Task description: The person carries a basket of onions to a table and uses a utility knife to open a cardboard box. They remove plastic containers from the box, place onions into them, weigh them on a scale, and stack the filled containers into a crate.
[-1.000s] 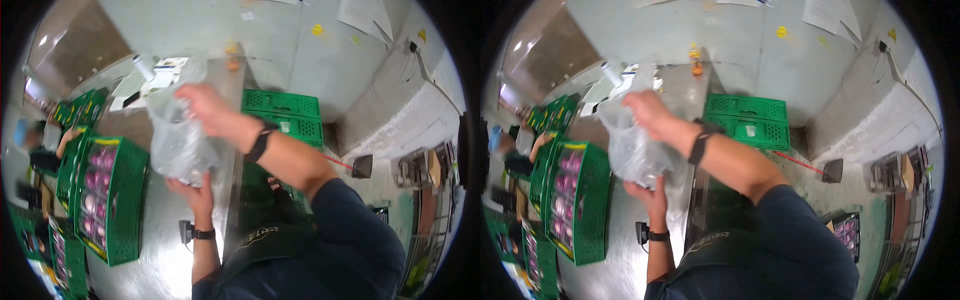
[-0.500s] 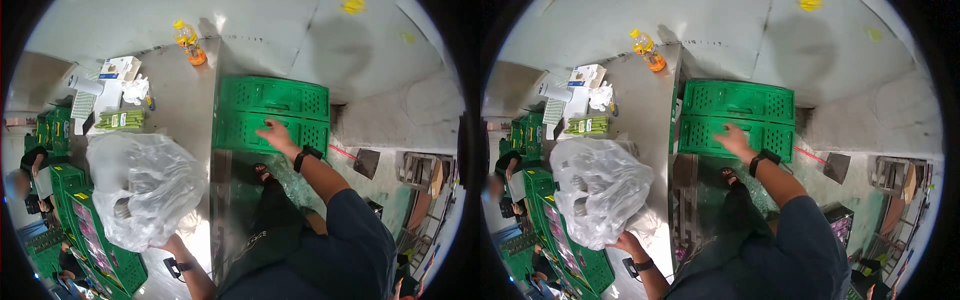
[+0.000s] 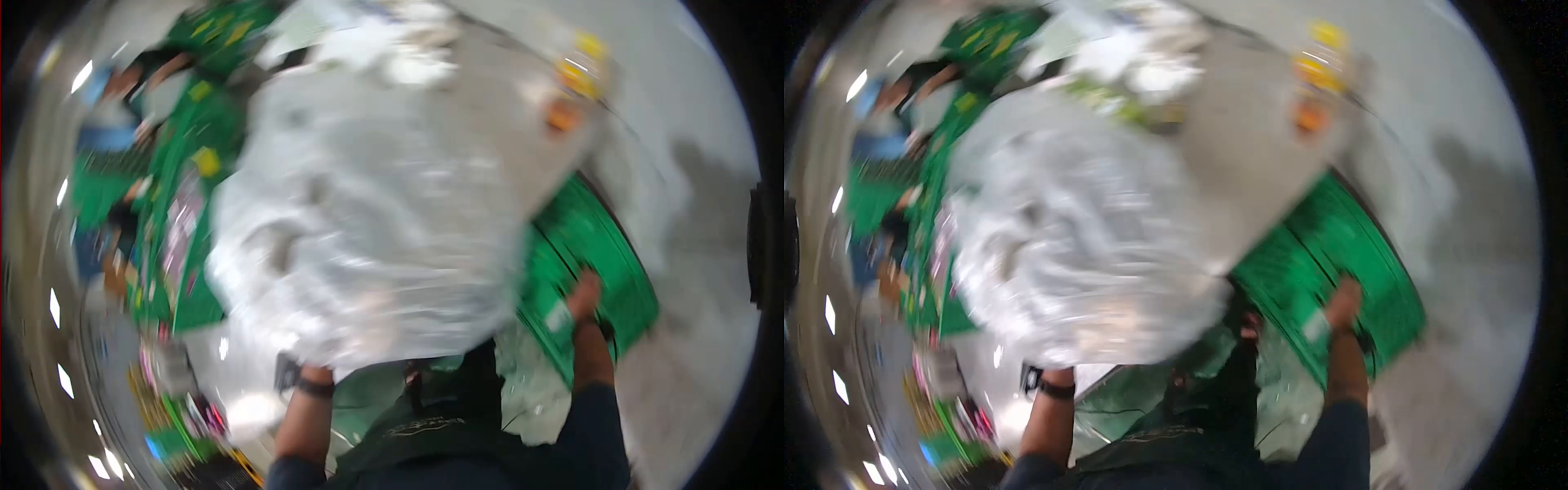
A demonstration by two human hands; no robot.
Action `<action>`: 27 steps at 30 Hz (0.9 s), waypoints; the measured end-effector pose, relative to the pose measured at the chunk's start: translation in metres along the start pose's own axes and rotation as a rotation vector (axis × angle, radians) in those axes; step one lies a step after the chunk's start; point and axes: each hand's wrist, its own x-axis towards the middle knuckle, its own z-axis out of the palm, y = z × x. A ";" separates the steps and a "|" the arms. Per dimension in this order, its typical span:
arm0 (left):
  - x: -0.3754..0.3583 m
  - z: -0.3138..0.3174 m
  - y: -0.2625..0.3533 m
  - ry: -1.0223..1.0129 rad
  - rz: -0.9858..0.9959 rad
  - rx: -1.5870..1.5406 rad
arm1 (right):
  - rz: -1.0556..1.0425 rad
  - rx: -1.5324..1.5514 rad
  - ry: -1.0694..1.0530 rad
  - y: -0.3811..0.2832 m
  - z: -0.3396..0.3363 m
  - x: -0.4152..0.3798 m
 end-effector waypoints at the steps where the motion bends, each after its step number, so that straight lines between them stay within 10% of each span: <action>1: -0.001 0.000 0.003 -0.028 0.001 -0.025 | -0.008 -0.093 -0.006 0.016 0.018 0.002; 8: 0.007 -0.001 -0.007 -0.092 0.056 0.086 | 0.138 0.118 -0.488 -0.057 -0.136 0.032; 14: 0.005 -0.039 0.003 0.133 0.349 -0.015 | -0.383 0.334 -0.315 0.070 -0.111 -0.020; 16: -0.006 -0.057 -0.005 0.123 0.347 -0.101 | 0.104 0.197 -0.577 0.046 -0.158 -0.051; 18: -0.025 -0.083 -0.010 0.111 0.268 -0.213 | -0.221 -0.070 -0.266 0.115 -0.135 -0.082; 27: -0.171 -0.226 -0.163 0.127 -0.101 -0.372 | 0.071 0.160 -0.746 -0.140 -0.328 -0.272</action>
